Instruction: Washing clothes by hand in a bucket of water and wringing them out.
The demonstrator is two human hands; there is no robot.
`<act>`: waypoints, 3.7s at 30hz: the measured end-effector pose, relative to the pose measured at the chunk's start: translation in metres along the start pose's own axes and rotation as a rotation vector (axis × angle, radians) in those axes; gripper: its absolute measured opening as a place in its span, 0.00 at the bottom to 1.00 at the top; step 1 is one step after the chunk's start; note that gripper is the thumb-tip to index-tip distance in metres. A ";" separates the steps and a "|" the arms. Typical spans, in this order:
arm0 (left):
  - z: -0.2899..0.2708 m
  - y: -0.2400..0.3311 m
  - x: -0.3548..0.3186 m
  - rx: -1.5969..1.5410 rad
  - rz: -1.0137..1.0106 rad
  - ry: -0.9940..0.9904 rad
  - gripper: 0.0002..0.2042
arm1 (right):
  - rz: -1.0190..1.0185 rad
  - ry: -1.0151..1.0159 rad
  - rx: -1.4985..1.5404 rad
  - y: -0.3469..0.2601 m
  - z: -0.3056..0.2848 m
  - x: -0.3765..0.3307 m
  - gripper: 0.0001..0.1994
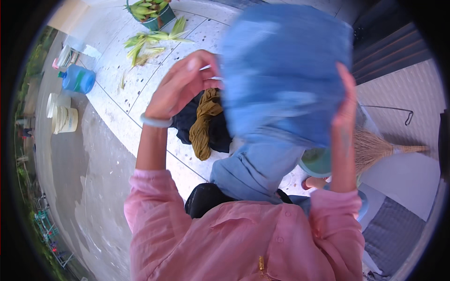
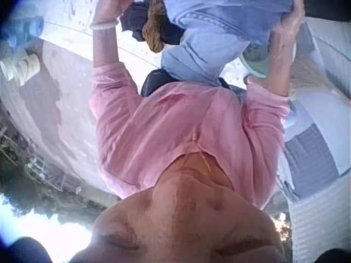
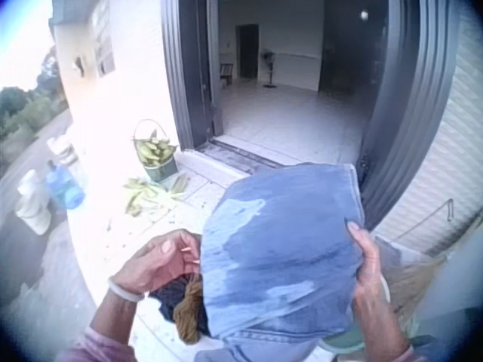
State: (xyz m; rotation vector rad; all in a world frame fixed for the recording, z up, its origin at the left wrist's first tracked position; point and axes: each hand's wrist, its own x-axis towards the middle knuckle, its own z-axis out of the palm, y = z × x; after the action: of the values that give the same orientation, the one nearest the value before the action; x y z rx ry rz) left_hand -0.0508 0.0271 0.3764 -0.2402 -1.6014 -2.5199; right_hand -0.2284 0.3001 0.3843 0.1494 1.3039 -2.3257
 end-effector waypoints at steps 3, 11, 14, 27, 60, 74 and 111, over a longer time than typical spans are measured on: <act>-0.030 -0.032 -0.002 0.269 -0.250 0.252 0.16 | -0.129 0.136 -0.106 -0.072 -0.080 -0.031 0.23; -0.176 -0.249 -0.159 0.324 -0.922 0.937 0.06 | -0.070 0.492 -0.517 -0.032 -0.258 -0.050 0.28; -0.170 -0.278 -0.190 0.590 -1.036 0.862 0.19 | -0.108 0.639 -0.673 0.024 -0.279 -0.036 0.31; -0.126 -0.292 -0.114 1.398 -1.135 0.848 0.49 | -0.208 0.118 -1.145 0.004 -0.172 0.026 0.18; -0.180 -0.198 -0.183 0.000 -0.459 1.234 0.27 | 0.564 -1.012 -1.968 0.442 -0.050 0.122 0.16; -0.158 -0.145 -0.224 0.027 -0.424 1.327 0.26 | 1.542 -0.772 -0.833 0.441 0.034 0.098 0.17; -0.225 -0.276 -0.174 0.004 -0.621 1.310 0.21 | 0.546 -0.730 -1.125 0.185 0.145 0.159 0.11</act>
State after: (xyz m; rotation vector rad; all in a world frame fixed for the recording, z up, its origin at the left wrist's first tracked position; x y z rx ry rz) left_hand 0.0489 -0.0539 0.0016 1.7214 -1.0989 -2.0144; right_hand -0.2673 0.0440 0.2689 -0.5706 1.6409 -0.8202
